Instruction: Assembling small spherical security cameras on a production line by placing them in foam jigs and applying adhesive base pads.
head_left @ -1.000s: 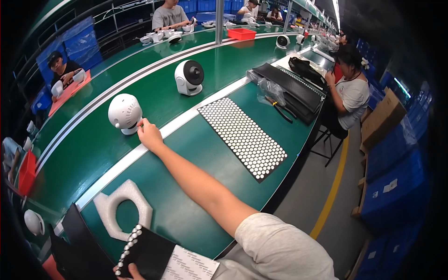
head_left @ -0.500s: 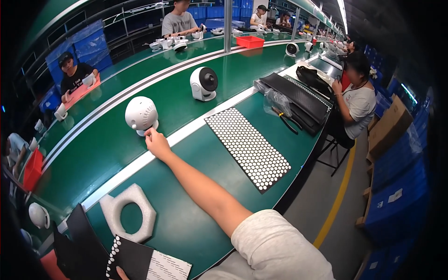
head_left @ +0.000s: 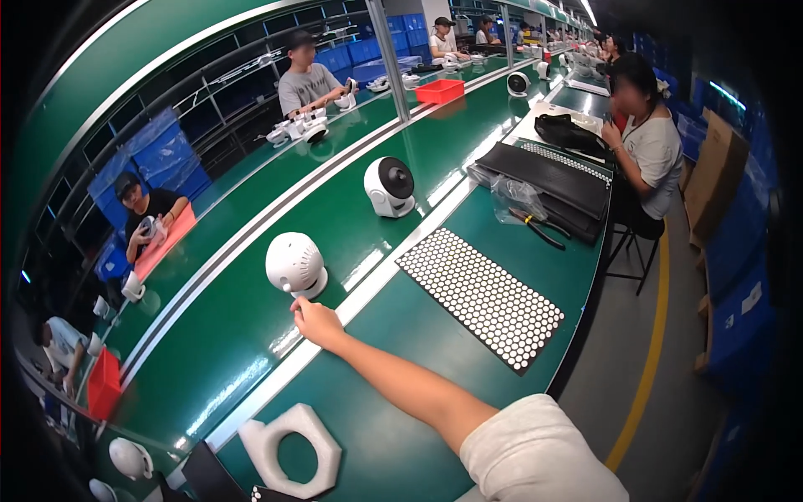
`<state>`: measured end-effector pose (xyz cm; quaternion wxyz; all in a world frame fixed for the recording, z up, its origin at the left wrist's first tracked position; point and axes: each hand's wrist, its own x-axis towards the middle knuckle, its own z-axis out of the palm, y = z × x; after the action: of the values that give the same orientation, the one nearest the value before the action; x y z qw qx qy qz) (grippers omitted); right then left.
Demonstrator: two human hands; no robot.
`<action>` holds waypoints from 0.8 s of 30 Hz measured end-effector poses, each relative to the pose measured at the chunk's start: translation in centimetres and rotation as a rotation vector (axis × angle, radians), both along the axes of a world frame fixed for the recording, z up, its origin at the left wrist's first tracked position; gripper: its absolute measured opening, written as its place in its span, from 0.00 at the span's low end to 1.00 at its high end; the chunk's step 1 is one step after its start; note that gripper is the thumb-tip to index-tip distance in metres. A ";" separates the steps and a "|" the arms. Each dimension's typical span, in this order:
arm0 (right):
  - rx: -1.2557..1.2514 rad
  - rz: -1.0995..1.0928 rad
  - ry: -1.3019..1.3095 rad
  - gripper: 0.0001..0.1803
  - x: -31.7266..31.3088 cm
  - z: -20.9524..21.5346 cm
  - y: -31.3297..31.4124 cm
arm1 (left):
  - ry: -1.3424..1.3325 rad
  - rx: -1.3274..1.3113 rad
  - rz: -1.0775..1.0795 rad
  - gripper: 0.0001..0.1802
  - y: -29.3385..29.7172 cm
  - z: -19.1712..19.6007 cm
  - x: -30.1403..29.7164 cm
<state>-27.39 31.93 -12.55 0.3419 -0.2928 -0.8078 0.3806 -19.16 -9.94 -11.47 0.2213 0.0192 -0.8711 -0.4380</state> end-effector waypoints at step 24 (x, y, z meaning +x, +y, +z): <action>0.030 0.045 0.040 0.08 -0.8 -0.4 0.5 | 0.070 -0.440 -0.208 0.24 0.6 -0.4 0.2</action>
<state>-28.14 32.46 -12.96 0.3536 -0.2617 -0.8130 0.3816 -18.93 -9.32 -11.90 0.2041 -0.1346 -0.9346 -0.2584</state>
